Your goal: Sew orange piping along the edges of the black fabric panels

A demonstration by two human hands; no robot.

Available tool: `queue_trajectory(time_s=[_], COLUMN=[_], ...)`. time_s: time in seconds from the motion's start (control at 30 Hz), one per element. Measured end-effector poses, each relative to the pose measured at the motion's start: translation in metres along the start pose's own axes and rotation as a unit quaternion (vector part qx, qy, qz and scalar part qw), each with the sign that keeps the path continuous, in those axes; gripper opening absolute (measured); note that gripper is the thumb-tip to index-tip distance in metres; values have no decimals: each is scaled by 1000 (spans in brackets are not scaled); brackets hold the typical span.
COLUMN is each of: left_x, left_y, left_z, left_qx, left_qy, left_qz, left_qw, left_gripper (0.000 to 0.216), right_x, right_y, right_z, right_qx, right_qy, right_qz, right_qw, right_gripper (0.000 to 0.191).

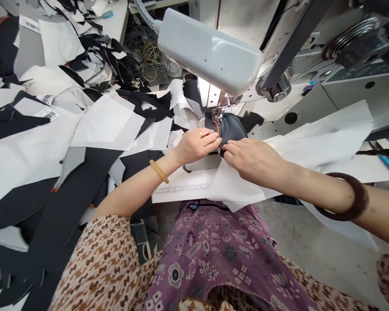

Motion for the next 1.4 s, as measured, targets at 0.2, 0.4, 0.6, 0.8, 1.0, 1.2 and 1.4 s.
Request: queue_trajectory(time_s=[0.2, 0.4, 0.6, 0.8, 1.0, 1.2, 1.4], left_x=[2, 19, 19, 0, 12, 21, 25], left_y=[-5, 3, 5, 7, 18, 28, 31], left_z=[6, 0, -4, -9, 4, 11, 9], left_qx=[-54, -89, -51, -61, 70, 91, 93], left_qy=[-19, 74, 78, 79, 16, -5, -34], left_qz=[-100, -114, -63, -14, -90, -84, -65], left_qw=[993, 987, 994, 995, 993, 992, 993], left_gripper=[17, 27, 25, 23, 20, 26, 33], right_x=[-19, -30, -17, -30, -48, -52, -61], right_y=[-5, 10, -4, -33, -34, -35, -26], right_z=[2, -6, -1, 66, 63, 22, -17], right_qx=[-12, -8, -58, 61, 79, 159, 125], right_qy=[-3, 4, -14, 190, 575, 356, 87], right_qz=[22, 72, 123, 255, 203, 211, 194], right_qw=[1000, 997, 991, 946, 788, 897, 969], right_gripper=[28, 28, 22, 17, 36, 33, 20])
Point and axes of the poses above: each hand's wrist, its own y-axis towards the middle knuckle, its own z-axis out of the palm, x = y × z, the point moved 7 cm from there along y, towards the middle knuckle, and after that the axes turned 3 degrees about -y, right-handed, at the moved point
